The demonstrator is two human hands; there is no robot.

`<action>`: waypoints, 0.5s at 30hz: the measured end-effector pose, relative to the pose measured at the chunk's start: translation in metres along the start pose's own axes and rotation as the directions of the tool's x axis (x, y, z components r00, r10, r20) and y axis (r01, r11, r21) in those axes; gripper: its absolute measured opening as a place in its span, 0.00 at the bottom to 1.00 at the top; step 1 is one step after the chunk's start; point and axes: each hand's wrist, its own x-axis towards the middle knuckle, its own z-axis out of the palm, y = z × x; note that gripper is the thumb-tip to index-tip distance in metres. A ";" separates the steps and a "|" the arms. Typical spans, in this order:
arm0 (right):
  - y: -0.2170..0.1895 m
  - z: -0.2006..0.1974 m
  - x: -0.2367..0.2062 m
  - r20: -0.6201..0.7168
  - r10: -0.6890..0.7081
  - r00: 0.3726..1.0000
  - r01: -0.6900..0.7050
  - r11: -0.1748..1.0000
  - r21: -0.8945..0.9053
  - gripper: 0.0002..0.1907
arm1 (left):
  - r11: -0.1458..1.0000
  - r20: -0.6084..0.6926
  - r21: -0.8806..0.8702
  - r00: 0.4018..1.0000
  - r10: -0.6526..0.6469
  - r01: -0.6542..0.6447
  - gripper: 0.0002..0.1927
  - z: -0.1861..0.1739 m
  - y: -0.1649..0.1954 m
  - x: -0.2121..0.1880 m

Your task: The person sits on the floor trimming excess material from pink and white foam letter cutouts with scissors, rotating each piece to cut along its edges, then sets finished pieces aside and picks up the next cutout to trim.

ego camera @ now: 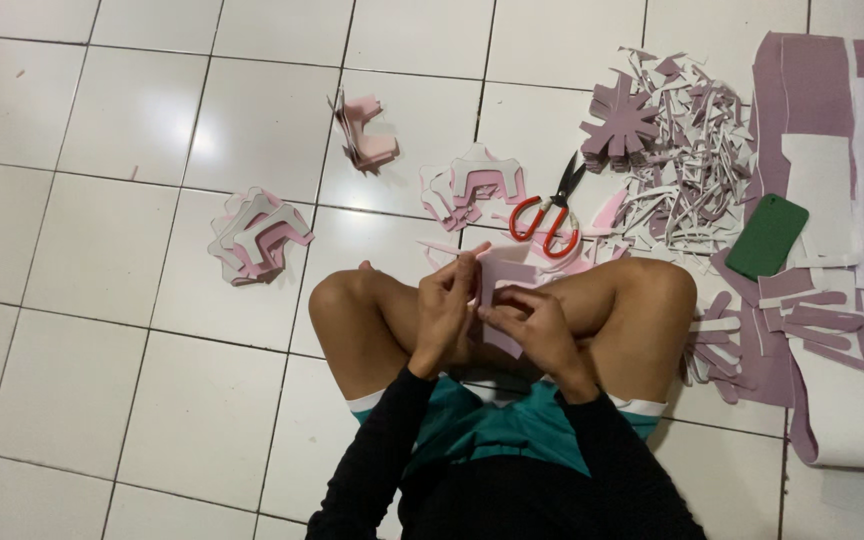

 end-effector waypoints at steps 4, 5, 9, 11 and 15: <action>-0.004 -0.009 0.017 -0.089 0.057 0.994 -0.048 0.994 0.101 0.11 | 0.992 0.138 0.068 0.986 0.093 -0.103 0.19 -0.014 0.007 -0.005; -0.006 -0.012 0.020 -0.093 0.054 0.994 -0.041 0.991 0.127 0.11 | 0.911 0.209 0.291 0.948 0.239 -0.294 0.20 -0.016 0.007 -0.009; -0.005 -0.012 0.030 -0.115 0.127 0.985 -0.090 0.955 0.284 0.12 | 0.938 0.208 0.318 0.976 0.069 -0.134 0.14 -0.024 -0.002 -0.021; 0.001 -0.006 0.035 -0.175 0.069 0.982 -0.030 0.976 0.215 0.12 | 0.947 0.166 0.298 0.983 0.074 -0.121 0.15 -0.027 -0.010 -0.020; 0.009 0.002 0.056 -0.210 0.050 0.976 -0.004 0.977 0.212 0.12 | 0.988 0.247 0.157 0.968 -0.039 0.000 0.16 -0.042 -0.022 0.003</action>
